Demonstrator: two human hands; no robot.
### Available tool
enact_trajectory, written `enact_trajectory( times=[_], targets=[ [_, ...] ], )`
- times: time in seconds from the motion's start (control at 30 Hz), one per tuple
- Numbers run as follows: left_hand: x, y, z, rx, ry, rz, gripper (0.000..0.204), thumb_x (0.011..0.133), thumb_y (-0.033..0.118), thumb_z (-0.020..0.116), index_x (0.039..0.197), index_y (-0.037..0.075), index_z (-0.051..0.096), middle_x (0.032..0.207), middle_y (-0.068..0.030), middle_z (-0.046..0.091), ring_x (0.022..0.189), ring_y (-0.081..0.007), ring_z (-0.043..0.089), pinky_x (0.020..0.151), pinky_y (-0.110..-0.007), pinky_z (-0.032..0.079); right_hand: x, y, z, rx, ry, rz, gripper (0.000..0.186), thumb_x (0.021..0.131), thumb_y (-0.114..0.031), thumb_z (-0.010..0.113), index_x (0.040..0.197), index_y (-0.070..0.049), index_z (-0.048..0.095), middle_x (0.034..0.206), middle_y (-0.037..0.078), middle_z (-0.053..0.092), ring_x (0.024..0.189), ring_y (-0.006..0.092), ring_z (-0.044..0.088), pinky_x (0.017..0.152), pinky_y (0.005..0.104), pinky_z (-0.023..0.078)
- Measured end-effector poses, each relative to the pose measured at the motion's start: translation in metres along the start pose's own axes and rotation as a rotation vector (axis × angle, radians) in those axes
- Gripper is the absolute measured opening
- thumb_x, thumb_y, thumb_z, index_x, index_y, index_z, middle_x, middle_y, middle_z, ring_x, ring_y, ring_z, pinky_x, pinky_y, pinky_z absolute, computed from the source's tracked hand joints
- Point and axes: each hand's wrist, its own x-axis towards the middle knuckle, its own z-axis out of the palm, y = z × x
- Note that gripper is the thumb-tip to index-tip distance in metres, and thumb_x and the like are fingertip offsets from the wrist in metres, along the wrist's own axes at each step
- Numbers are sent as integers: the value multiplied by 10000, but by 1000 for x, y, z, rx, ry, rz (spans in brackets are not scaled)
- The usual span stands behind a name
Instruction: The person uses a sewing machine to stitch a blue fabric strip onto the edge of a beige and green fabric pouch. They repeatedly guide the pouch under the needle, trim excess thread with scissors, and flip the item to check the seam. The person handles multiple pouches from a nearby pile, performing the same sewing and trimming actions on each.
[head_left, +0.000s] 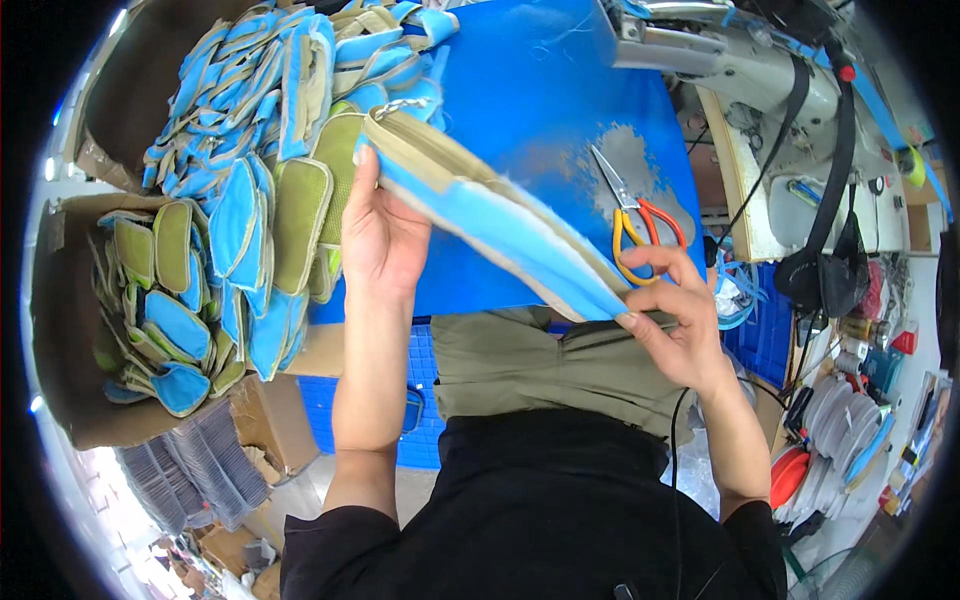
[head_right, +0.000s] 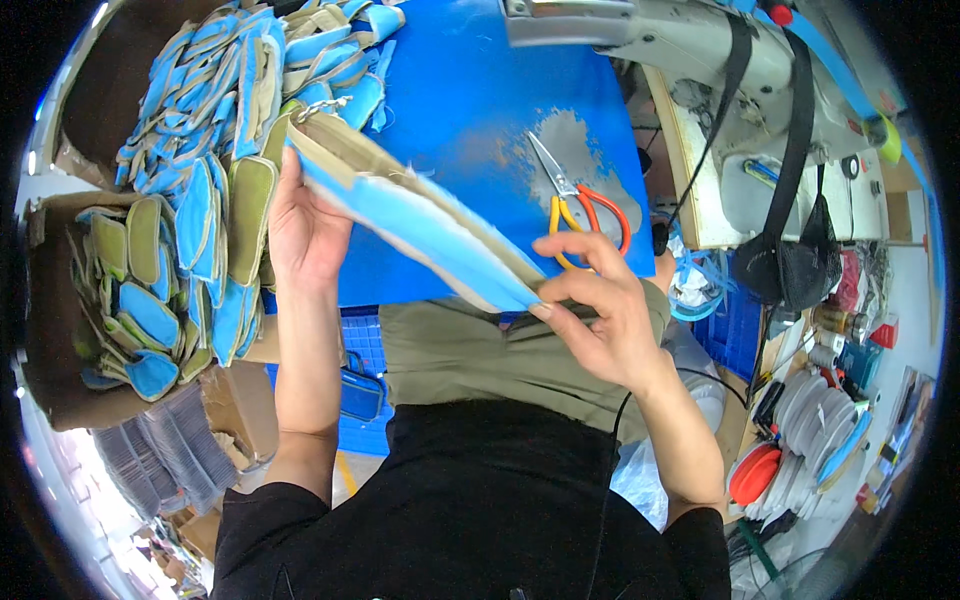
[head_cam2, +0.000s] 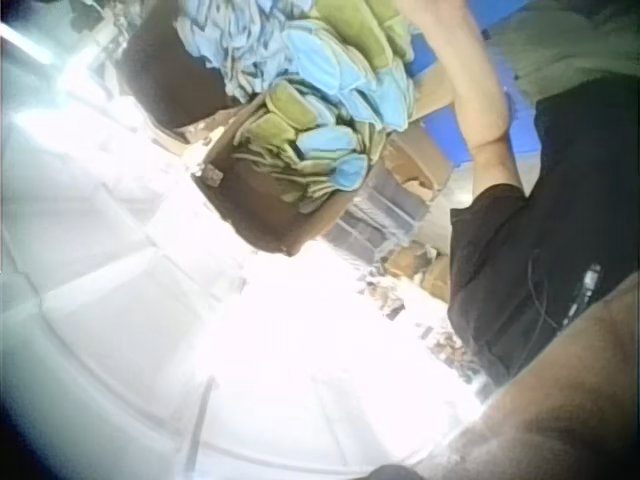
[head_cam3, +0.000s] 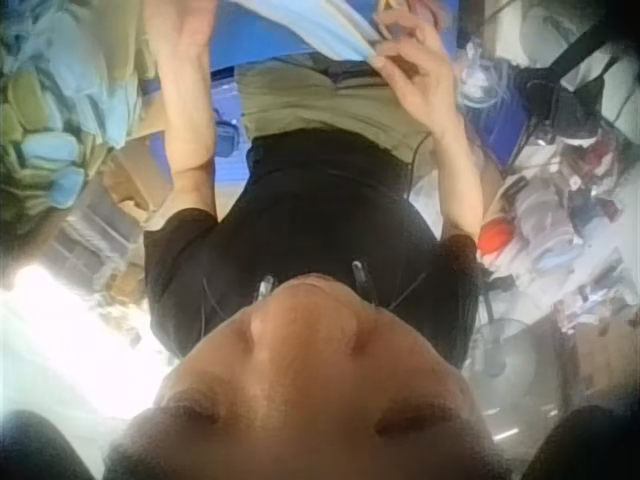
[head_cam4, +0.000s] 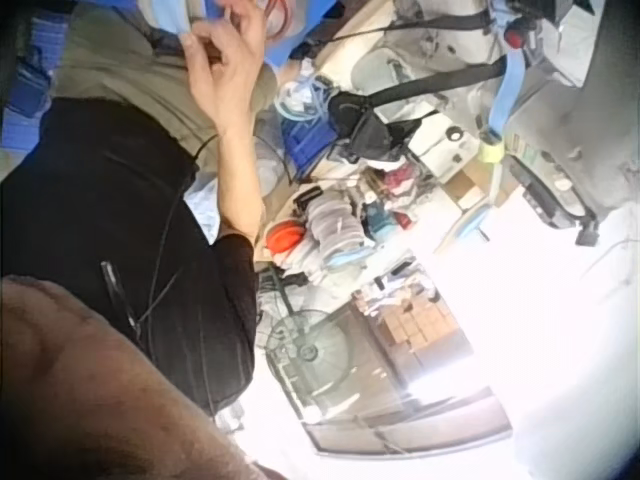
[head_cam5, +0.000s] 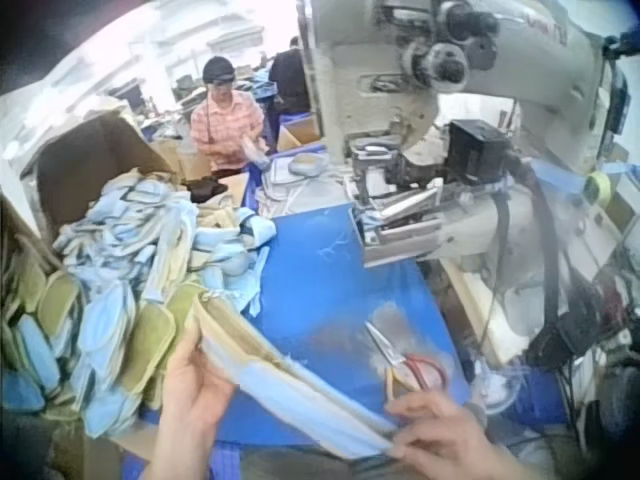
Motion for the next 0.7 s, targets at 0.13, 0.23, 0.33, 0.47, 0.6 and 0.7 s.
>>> enact_trajectory(
  times=[0.13, 0.23, 0.33, 0.47, 0.6, 0.7],
  targets=[
    [-39, -34, 1, 90, -97, -342, 606, 1055, 503, 537, 1439, 35, 522, 1416, -109, 584, 1328, -268, 536, 1142, -478, 405, 31, -17, 10, 7, 19, -123, 94, 807, -48, 756, 871, -45, 688, 1172, 112, 673, 1119, 297, 637, 930, 399, 491],
    [-76, -68, 9, 199, -67, -402, 721, 1030, 611, 483, 1481, 48, 490, 1503, -150, 503, 1401, -304, 463, 1188, -517, 328, 48, -11, 24, 131, 11, -173, 100, 828, -77, 751, 880, -38, 675, 1000, 101, 702, 991, 277, 674, 850, 393, 506],
    [-87, -70, 17, 349, -153, -303, 517, 1042, 431, 568, 1398, 57, 581, 1468, -143, 539, 1364, -268, 497, 1150, -474, 369, 48, -22, 29, 207, 21, -21, 110, 845, -73, 750, 894, -19, 667, 859, 101, 691, 842, 242, 683, 761, 366, 513],
    [-82, -64, 33, 435, -130, -185, 272, 991, 173, 717, 1225, 34, 706, 1220, -74, 695, 1079, -143, 647, 963, -342, 497, 44, -24, 37, 327, 37, 65, 137, 872, -94, 751, 903, 3, 659, 824, 114, 679, 732, 208, 651, 674, 336, 502],
    [-79, -63, 26, 464, -128, -109, 295, 970, 150, 745, 1231, 24, 691, 1118, -57, 721, 992, -135, 666, 908, -318, 514, 45, -27, 35, 321, 54, 97, 161, 879, -113, 757, 910, 13, 662, 789, 119, 671, 698, 198, 638, 667, 325, 502],
    [-79, -66, 29, 455, -104, -69, 311, 957, 120, 757, 1241, 24, 677, 1101, -43, 721, 992, -124, 664, 894, -305, 515, 45, -27, 35, 339, 67, 105, 177, 879, -126, 766, 919, 16, 668, 783, 114, 676, 697, 188, 643, 677, 315, 508]
  ],
)
